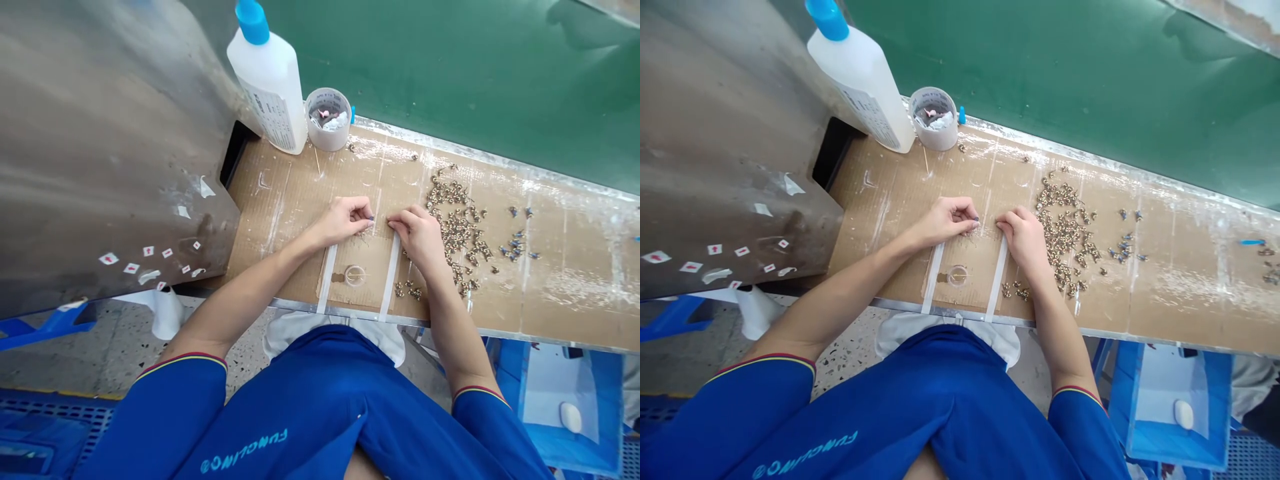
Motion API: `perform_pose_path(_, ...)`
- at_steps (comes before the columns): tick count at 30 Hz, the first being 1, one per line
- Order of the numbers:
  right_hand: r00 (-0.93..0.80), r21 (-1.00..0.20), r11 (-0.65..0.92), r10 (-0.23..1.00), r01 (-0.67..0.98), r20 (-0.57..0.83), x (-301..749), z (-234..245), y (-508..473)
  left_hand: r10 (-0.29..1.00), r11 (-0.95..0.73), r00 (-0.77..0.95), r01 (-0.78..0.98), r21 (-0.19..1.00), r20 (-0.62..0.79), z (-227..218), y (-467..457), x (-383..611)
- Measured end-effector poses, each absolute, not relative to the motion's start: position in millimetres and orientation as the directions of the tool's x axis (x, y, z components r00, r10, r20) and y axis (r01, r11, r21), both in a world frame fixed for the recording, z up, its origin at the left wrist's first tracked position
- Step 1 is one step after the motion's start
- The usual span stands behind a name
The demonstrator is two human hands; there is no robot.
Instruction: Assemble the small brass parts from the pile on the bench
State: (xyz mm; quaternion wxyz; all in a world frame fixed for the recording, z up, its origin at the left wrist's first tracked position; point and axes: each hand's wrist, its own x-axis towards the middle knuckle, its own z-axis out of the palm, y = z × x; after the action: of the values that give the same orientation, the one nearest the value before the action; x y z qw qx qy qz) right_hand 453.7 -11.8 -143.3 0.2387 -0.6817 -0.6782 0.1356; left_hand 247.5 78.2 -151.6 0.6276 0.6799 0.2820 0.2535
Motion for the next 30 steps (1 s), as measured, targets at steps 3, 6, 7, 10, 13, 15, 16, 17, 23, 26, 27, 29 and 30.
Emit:
perform_pose_path(3,0.112,-0.613,-0.011,0.985,0.790,0.127,452,-139,-12,0.717,-0.106,0.697,0.084,0.991,0.017,-151,77,248)
perform_pose_path(6,0.252,-0.828,-0.065,0.963,0.557,0.093,444,-138,-13,0.716,-0.177,0.695,0.098,0.979,0.060,-153,75,250)
perform_pose_path(7,0.287,-0.885,-0.075,0.956,0.459,0.068,440,-138,-12,0.712,-0.189,0.699,0.093,0.978,0.071,-154,75,251)
perform_pose_path(10,0.315,-0.968,-0.097,0.949,0.233,-0.020,430,-140,-10,0.698,-0.124,0.714,0.031,0.992,0.064,-156,73,253)
perform_pose_path(13,0.317,-0.984,-0.129,0.945,0.122,-0.085,424,-143,-9,0.695,-0.005,0.719,-0.042,0.999,0.033,-158,73,254)
perform_pose_path(15,0.318,-0.985,-0.144,0.942,0.098,-0.106,423,-144,-9,0.700,0.020,0.714,-0.061,0.998,0.030,-160,73,254)
perform_pose_path(16,0.315,-0.984,-0.150,0.942,0.095,-0.113,423,-144,-9,0.702,0.020,0.711,-0.063,0.998,0.031,-160,73,255)
perform_pose_path(17,0.309,-0.984,-0.154,0.944,0.093,-0.119,423,-144,-9,0.704,0.019,0.710,-0.061,0.998,0.030,-161,73,255)
perform_pose_path(23,0.298,-0.980,-0.173,0.945,0.095,-0.138,420,-143,-10,0.701,-0.139,0.707,-0.002,0.990,0.099,-161,74,255)
perform_pose_path(26,0.303,-0.976,-0.179,0.944,0.126,-0.134,419,-141,-11,0.700,-0.277,0.698,0.065,0.959,0.155,-160,74,254)
perform_pose_path(27,0.295,-0.973,-0.181,0.946,0.140,-0.133,420,-140,-11,0.696,-0.312,0.699,0.089,0.946,0.164,-160,74,254)
perform_pose_path(29,0.264,-0.969,-0.180,0.955,0.170,-0.131,421,-140,-11,0.685,-0.368,0.707,0.126,0.921,0.177,-161,75,253)
perform_pose_path(30,0.247,-0.967,-0.175,0.961,0.183,-0.128,422,-139,-12,0.676,-0.390,0.713,0.135,0.911,0.184,-162,76,253)
